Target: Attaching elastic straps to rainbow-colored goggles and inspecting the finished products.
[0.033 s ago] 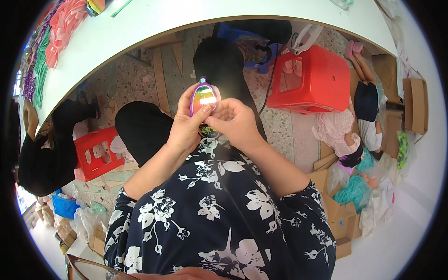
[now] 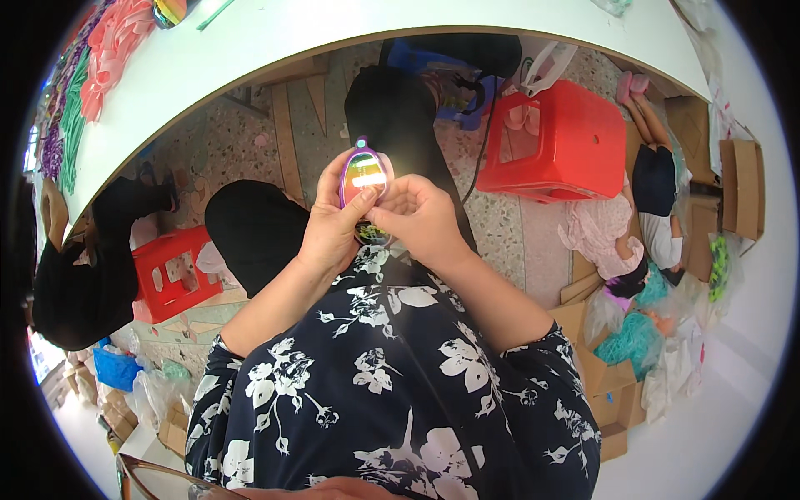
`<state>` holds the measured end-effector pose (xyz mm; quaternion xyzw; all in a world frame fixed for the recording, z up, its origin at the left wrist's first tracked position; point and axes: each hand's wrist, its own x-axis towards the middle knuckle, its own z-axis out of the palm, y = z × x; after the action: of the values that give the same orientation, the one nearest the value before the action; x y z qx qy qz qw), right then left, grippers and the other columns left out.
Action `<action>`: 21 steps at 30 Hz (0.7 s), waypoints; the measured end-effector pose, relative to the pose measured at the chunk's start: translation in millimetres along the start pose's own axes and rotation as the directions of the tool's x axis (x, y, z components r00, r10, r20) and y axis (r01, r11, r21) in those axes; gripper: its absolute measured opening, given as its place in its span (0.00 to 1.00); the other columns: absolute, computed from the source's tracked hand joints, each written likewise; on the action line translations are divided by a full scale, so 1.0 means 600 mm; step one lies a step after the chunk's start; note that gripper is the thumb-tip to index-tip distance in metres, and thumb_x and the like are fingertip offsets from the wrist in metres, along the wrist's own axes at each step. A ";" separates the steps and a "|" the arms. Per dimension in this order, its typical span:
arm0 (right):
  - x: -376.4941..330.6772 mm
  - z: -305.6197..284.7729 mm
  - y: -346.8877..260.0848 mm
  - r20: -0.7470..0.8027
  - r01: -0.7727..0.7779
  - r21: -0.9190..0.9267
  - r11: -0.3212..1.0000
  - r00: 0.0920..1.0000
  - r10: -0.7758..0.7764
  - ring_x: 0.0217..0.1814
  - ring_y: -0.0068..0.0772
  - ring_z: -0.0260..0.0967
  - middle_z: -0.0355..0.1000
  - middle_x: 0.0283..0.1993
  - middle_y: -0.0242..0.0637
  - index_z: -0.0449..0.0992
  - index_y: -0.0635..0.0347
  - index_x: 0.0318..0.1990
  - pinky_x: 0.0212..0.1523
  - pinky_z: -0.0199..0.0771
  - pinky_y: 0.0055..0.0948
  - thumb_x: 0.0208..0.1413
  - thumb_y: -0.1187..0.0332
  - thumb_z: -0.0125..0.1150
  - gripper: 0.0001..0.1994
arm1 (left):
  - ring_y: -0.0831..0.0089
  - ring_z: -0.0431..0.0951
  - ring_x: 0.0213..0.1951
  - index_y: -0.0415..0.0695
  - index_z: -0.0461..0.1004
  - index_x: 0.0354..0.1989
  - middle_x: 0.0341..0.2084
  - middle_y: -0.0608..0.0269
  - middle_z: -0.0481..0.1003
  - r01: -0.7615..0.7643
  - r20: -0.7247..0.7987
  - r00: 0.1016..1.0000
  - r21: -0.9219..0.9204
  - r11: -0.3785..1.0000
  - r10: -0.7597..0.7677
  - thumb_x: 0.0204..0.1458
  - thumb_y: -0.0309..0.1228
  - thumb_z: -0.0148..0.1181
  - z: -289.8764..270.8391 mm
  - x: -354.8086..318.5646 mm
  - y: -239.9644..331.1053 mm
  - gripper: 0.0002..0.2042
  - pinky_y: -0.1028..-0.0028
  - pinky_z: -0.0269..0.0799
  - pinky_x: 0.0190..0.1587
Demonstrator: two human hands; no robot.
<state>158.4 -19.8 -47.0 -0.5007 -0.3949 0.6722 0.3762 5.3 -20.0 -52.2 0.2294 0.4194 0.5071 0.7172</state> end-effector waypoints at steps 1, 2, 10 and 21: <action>0.000 0.001 0.003 -0.019 -0.006 0.012 1.000 1.000 0.006 0.36 0.14 0.71 0.75 0.36 0.29 0.73 0.63 0.41 0.38 0.71 0.15 0.55 0.76 0.68 0.09 | 0.73 0.71 0.57 0.49 0.60 0.68 0.56 0.62 0.70 -0.007 0.000 1.000 -0.003 1.000 0.007 0.58 0.23 0.63 0.001 0.001 -0.001 0.29 0.71 0.70 0.60; 0.000 0.002 0.008 -0.037 -0.012 0.023 1.000 0.999 0.012 0.36 0.14 0.71 0.75 0.36 0.29 0.73 0.63 0.41 0.39 0.71 0.15 0.56 0.77 0.67 0.09 | 0.73 0.71 0.57 0.49 0.60 0.68 0.56 0.62 0.70 -0.010 -0.001 1.000 -0.010 1.000 0.010 0.58 0.23 0.62 0.000 0.001 -0.003 0.29 0.71 0.70 0.60; 0.002 0.003 0.035 -0.192 -0.044 -0.042 0.998 0.981 0.035 0.36 0.19 0.74 0.76 0.36 0.34 0.71 0.66 0.43 0.38 0.73 0.20 0.53 0.77 0.64 0.11 | 0.75 0.73 0.53 0.42 0.59 0.68 0.53 0.61 0.71 -0.023 -0.016 1.000 -0.060 0.998 0.022 0.59 0.19 0.59 0.000 -0.003 -0.018 0.28 0.74 0.70 0.58; -0.003 0.007 0.018 -0.007 -0.124 0.248 0.961 0.992 0.129 0.48 0.24 0.74 0.76 0.47 0.38 0.71 0.66 0.50 0.52 0.74 0.24 0.58 0.80 0.61 0.13 | 0.76 0.72 0.54 0.42 0.61 0.68 0.53 0.62 0.72 -0.038 0.008 0.999 -0.028 0.999 0.039 0.61 0.21 0.58 -0.002 -0.009 -0.012 0.26 0.74 0.68 0.58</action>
<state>153.7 -26.3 -55.5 -0.4819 -0.2709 0.7329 0.3965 7.7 -27.8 -56.3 0.2294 0.4047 0.5257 0.7123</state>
